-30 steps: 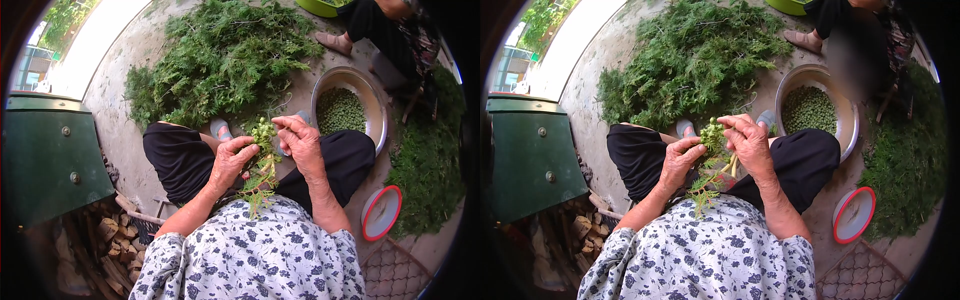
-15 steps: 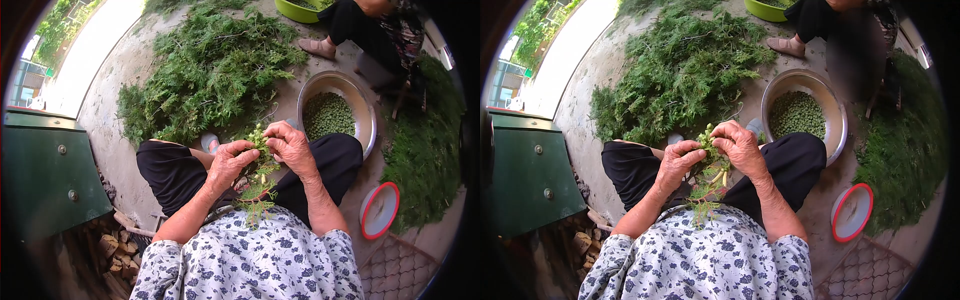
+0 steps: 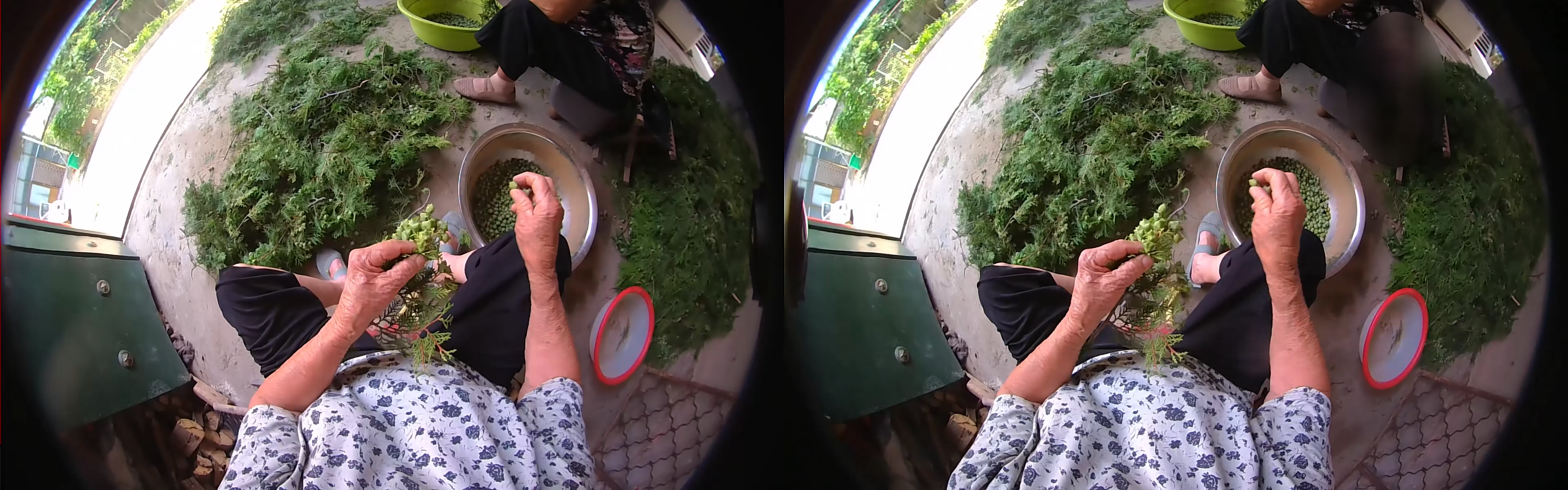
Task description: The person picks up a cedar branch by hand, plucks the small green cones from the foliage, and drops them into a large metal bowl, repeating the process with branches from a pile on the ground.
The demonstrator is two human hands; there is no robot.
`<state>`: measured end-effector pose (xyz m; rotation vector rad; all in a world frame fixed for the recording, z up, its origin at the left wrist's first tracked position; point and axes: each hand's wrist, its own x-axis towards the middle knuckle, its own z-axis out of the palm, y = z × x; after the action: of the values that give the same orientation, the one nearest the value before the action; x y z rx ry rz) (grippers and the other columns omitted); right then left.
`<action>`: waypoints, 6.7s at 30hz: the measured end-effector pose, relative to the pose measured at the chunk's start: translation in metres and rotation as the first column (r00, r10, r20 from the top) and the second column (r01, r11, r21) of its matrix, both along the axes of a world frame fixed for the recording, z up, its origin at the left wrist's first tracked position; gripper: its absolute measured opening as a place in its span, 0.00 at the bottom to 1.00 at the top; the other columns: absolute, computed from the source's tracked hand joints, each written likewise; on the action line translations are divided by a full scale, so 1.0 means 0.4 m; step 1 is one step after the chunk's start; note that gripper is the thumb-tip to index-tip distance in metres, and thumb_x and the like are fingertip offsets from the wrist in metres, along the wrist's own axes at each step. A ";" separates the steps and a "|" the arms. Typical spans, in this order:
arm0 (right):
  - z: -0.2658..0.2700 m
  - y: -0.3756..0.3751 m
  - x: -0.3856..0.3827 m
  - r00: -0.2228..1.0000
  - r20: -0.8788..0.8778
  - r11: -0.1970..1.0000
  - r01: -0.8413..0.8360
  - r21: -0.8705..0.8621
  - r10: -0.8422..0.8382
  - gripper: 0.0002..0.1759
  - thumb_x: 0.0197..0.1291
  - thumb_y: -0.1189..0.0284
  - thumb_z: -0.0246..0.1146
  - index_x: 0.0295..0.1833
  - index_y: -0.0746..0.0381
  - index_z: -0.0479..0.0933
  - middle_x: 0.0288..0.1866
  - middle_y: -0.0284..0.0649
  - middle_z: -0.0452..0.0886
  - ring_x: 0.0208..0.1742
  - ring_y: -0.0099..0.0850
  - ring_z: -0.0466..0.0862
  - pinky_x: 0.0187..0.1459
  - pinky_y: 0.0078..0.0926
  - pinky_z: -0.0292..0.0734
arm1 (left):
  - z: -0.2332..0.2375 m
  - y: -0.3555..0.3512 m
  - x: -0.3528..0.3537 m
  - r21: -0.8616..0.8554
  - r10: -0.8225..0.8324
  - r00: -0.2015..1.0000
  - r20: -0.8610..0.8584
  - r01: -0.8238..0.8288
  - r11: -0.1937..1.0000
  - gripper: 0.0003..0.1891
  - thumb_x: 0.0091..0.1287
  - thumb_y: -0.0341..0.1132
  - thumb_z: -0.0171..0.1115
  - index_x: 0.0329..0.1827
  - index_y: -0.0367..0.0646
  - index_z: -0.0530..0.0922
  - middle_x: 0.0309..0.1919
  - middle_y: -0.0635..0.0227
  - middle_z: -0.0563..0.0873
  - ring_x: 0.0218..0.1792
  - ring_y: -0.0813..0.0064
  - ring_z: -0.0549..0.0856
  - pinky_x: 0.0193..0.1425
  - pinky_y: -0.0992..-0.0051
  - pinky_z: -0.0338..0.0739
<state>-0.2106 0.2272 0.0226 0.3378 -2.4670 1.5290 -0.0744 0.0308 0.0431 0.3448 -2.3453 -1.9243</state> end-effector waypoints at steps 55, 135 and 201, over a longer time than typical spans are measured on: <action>0.043 -0.110 0.128 0.291 0.443 0.521 -0.307 -0.796 0.848 0.11 0.55 0.80 0.61 0.44 0.64 0.71 0.30 0.31 0.74 0.26 0.16 0.72 0.26 0.13 0.66 | 0.053 -0.030 0.020 0.100 -0.082 0.987 0.136 0.068 0.993 0.09 0.53 0.28 0.65 0.36 0.34 0.82 0.25 0.69 0.83 0.28 0.85 0.79 0.35 0.82 0.73; -0.001 -0.184 0.163 0.685 0.485 0.839 -0.419 -0.349 0.544 0.14 0.60 0.68 0.62 0.47 0.65 0.75 0.26 0.30 0.76 0.23 0.16 0.73 0.26 0.15 0.68 | -0.005 -0.052 0.054 0.502 0.154 0.955 0.254 -0.266 0.823 0.06 0.50 0.27 0.64 0.25 0.46 0.74 0.22 0.78 0.77 0.22 0.88 0.72 0.25 0.84 0.63; -0.028 -0.163 0.173 0.624 0.425 0.755 -0.532 -0.384 0.656 0.10 0.58 0.76 0.62 0.44 0.70 0.75 0.23 0.28 0.68 0.20 0.15 0.67 0.21 0.11 0.61 | -0.021 -0.047 0.097 -0.721 -0.105 0.981 -0.161 -0.044 0.692 0.12 0.40 0.25 0.61 0.30 0.46 0.76 0.20 0.69 0.78 0.26 0.65 0.82 0.24 0.66 0.72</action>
<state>-0.1413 0.1620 0.0113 0.8788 -2.6831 2.4564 -0.0357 0.0121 0.0346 0.0377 -2.7235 -0.8246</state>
